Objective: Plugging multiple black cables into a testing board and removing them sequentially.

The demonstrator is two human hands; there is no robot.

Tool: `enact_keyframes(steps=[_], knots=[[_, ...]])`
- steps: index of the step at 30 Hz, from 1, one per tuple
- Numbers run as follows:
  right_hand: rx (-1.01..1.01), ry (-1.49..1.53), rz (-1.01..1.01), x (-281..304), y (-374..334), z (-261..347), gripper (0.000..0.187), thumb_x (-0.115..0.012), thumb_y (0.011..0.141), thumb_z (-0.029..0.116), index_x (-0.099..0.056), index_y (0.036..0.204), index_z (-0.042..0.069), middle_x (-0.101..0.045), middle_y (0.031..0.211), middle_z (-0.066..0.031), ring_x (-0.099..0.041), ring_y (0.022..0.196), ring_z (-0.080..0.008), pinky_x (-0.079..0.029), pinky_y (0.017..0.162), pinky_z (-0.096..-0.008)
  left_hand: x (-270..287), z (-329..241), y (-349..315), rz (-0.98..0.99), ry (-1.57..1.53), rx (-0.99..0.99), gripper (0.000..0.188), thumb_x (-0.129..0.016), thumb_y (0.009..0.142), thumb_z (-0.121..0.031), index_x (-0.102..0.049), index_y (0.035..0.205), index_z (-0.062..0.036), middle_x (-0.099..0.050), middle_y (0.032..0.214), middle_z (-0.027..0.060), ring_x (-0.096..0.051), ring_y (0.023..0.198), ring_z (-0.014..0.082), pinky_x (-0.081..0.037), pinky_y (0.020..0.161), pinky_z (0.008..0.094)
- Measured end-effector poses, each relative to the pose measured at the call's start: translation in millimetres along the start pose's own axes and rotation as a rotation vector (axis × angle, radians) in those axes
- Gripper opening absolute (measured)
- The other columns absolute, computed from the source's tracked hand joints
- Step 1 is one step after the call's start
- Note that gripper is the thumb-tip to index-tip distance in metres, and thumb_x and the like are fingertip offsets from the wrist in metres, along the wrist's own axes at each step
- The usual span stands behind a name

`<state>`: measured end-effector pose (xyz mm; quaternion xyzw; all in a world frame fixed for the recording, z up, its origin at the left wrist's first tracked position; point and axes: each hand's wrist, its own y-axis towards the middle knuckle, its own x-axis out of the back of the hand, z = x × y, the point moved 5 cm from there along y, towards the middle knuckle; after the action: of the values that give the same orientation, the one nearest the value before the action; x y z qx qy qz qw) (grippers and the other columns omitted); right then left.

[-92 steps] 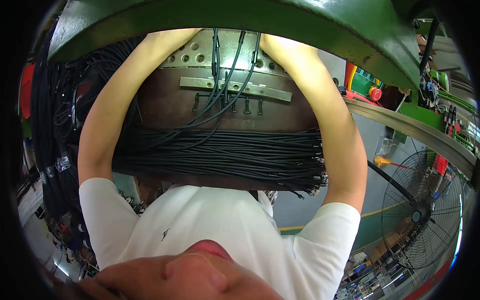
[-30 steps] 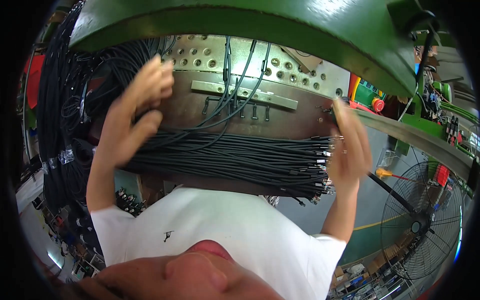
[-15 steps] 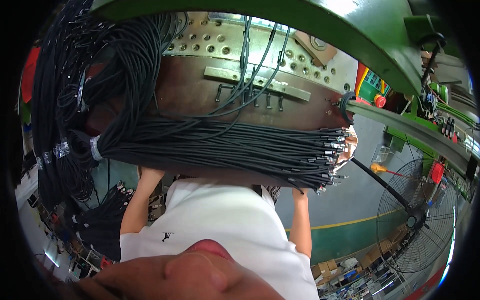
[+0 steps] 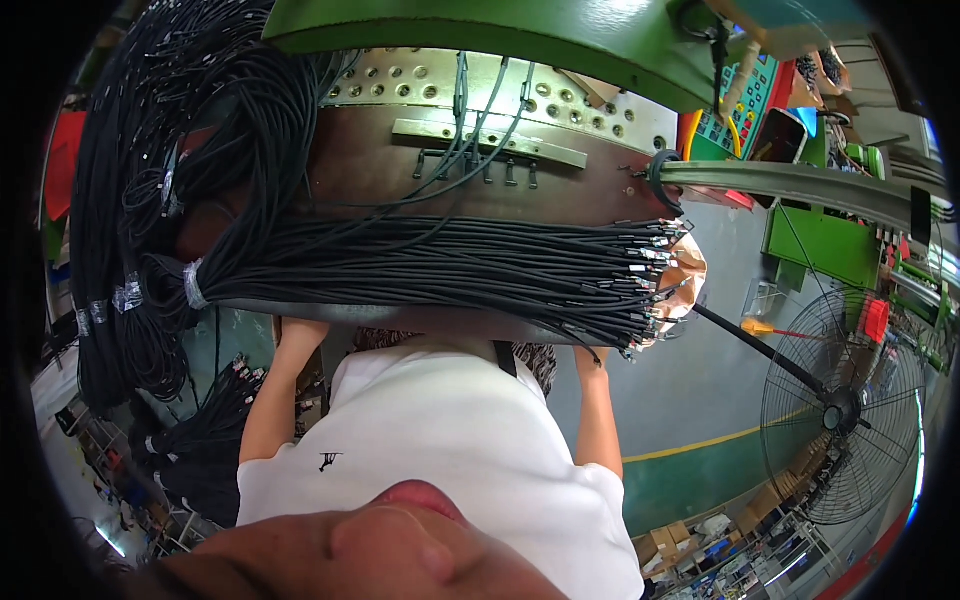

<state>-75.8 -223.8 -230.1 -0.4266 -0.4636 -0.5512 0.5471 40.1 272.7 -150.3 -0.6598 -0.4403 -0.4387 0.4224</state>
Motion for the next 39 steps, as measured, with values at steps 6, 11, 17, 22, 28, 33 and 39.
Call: enact_keyframes(steps=[6,11,17,22,28,33,39], knots=[[0.096,-0.108,-0.079,8,5,-21,0.039,-0.063,0.080,0.008,-0.060,0.118,0.002,-0.063,0.112,-0.0116,-0.055,0.109,-0.0270,-0.039,0.098,-0.0379,30,-33,1,0.105,0.045,-0.038,0.034,-0.052,0.088,-0.025,-0.063,0.112,-0.0036,-0.063,0.111,0.0182,-0.059,0.102,0.0366,-0.045,0.088,0.0455],[-0.491,0.347,-0.624,193,95,-49,0.017,-0.053,0.092,0.005,-0.063,0.103,-0.001,-0.064,0.094,-0.0106,-0.060,0.093,-0.0160,-0.046,0.077,-0.0271,112,-116,7,0.811,-0.796,-0.307,0.042,-0.052,0.093,-0.035,-0.059,0.119,-0.0033,-0.063,0.113,0.0170,-0.059,0.105,0.0330,-0.047,0.088,0.0407],[0.633,0.221,-0.160,216,251,163,0.033,-0.071,0.076,0.013,-0.063,0.108,0.010,-0.059,0.100,-0.0063,-0.059,0.091,-0.0257,-0.049,0.079,-0.0364,128,-229,72,0.082,-0.706,-0.770,0.051,-0.054,0.091,-0.034,-0.048,0.129,-0.0001,-0.049,0.134,0.0163,-0.048,0.121,0.0332,-0.040,0.100,0.0410],[0.873,0.118,-0.121,182,267,175,0.020,-0.070,0.075,0.015,-0.061,0.092,0.009,-0.058,0.097,-0.0046,-0.058,0.092,-0.0240,-0.047,0.081,-0.0366,115,-203,97,-0.187,-0.201,-0.571,0.072,-0.047,0.089,-0.051,-0.043,0.128,0.0088,-0.045,0.132,0.0272,-0.043,0.125,0.0388,-0.034,0.104,0.0467],[0.776,0.134,-0.232,216,232,149,0.019,-0.071,0.072,0.009,-0.062,0.088,0.007,-0.061,0.091,-0.0048,-0.059,0.085,-0.0248,-0.047,0.077,-0.0354,135,-125,93,-0.212,0.190,-0.363,0.049,-0.063,0.082,-0.030,-0.053,0.125,-0.0089,-0.052,0.131,0.0106,-0.057,0.108,0.0245,-0.051,0.081,0.0322],[0.150,0.063,-0.351,275,149,32,0.012,-0.064,0.080,-0.003,-0.061,0.091,-0.001,-0.061,0.095,-0.0131,-0.061,0.083,-0.0274,-0.050,0.072,-0.0340,140,-119,106,-0.212,0.174,-0.447,0.037,-0.065,0.082,-0.023,-0.060,0.115,-0.0087,-0.060,0.115,0.0083,-0.062,0.095,0.0230,-0.053,0.073,0.0304],[-0.133,-0.072,-0.124,263,163,26,0.038,-0.067,0.080,0.006,-0.060,0.118,0.012,-0.063,0.100,-0.0077,-0.061,0.086,-0.0266,-0.050,0.072,-0.0370,147,-117,113,-0.285,-0.087,-0.416,0.015,-0.068,0.080,-0.011,-0.066,0.093,-0.0046,-0.067,0.095,0.0100,-0.064,0.086,0.0264,-0.051,0.078,0.0328]])
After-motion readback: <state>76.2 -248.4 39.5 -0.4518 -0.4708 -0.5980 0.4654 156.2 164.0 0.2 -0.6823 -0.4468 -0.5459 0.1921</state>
